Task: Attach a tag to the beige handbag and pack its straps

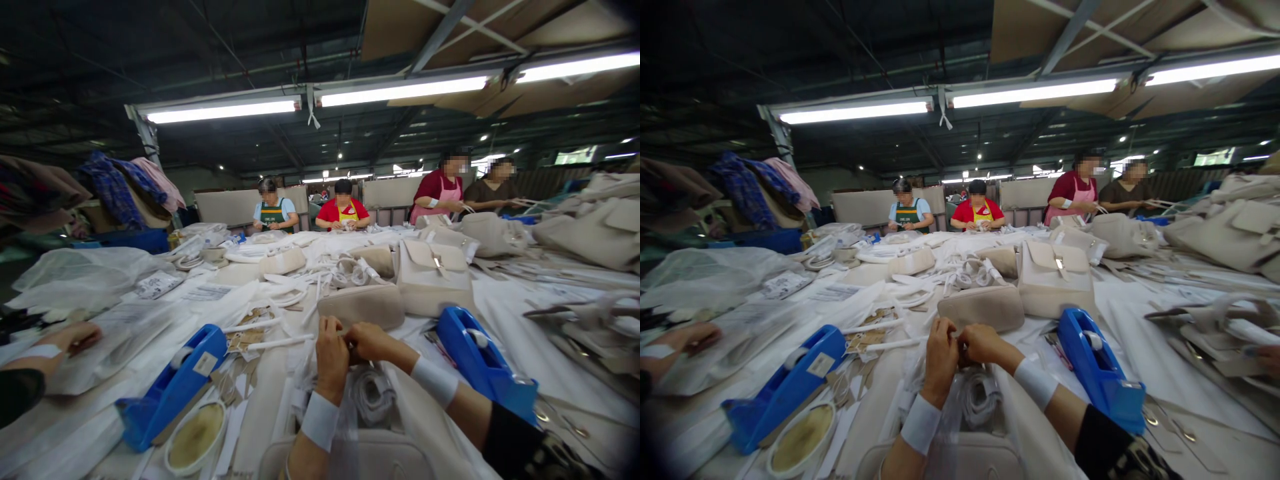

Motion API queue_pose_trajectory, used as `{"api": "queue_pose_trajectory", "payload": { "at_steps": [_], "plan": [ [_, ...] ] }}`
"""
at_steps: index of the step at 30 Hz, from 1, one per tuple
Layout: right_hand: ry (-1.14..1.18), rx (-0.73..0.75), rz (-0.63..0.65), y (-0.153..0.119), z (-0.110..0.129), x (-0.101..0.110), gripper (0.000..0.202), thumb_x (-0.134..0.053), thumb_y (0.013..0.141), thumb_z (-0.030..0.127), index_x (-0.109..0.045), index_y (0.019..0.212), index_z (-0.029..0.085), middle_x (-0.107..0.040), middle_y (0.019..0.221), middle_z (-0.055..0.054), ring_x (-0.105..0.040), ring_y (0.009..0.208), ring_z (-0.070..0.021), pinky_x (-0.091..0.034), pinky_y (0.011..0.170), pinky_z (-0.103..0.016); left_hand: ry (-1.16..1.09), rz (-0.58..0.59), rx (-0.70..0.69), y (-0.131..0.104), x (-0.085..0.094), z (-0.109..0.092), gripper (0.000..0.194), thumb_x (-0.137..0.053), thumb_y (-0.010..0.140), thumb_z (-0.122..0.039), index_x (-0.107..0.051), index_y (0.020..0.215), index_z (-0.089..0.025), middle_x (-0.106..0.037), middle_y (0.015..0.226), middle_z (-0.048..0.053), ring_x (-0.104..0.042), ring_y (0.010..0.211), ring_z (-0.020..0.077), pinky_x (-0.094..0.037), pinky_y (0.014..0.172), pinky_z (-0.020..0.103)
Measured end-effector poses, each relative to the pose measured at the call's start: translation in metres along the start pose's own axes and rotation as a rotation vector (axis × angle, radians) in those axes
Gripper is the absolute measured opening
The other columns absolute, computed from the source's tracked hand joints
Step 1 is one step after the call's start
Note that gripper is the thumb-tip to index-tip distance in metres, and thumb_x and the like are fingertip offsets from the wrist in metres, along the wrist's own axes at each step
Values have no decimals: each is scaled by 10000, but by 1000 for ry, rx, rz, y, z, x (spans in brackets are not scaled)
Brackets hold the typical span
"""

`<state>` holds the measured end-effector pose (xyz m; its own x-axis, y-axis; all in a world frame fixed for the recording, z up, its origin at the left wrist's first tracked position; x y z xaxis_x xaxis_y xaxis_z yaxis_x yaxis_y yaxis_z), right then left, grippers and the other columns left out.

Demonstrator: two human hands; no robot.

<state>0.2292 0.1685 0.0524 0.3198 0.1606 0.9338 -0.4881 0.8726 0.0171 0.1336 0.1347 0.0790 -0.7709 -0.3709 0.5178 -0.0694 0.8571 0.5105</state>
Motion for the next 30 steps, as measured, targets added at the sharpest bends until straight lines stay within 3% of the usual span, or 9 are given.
{"api": "queue_pose_trajectory", "payload": {
  "at_steps": [4,13,17,25,30],
  "plan": [
    [43,-23,-11,-1,-5,0,374,-609,661,106,-789,933,288,-730,789,-40,-634,732,-228,-357,599,-263,70,-44,121,5,10,18,299,-405,710,78,-510,789,-191,-542,903,43,-542,888,183,-399,819,276],
    [391,14,-72,4,-24,1,267,-599,623,104,-772,811,180,-641,628,14,-542,615,-147,-332,555,-222,120,70,249,4,8,35,250,-527,712,13,-660,673,-194,-664,752,52,-621,788,208,-386,704,259],
    [643,-8,-126,4,-39,-2,216,-593,650,208,-711,815,134,-568,584,26,-452,527,-109,-315,505,-211,100,151,241,2,-1,36,246,-559,690,-7,-692,640,-207,-683,685,62,-642,749,230,-378,665,264],
    [963,-45,-267,-8,-42,10,384,-624,709,468,-640,909,141,-518,599,47,-307,406,-56,-199,402,-218,2,296,227,-1,-23,39,224,-570,683,-32,-711,735,-198,-688,659,47,-639,624,194,-414,602,244],
    [1042,-56,-333,-7,-51,12,438,-646,708,567,-595,860,160,-512,590,54,-323,398,-53,-193,397,-220,47,385,206,-16,-38,39,243,-567,637,17,-687,608,-192,-680,681,80,-667,765,244,-473,736,297]
  ]
}}
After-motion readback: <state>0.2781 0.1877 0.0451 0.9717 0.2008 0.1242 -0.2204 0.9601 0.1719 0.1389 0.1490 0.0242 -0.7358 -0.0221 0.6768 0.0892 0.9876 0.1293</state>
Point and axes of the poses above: each hand's wrist, its own y-axis towards the middle knuckle, its own x-axis out of the back of the hand, z = x × y, the point moved 9 cm from there along y, towards the middle knuckle
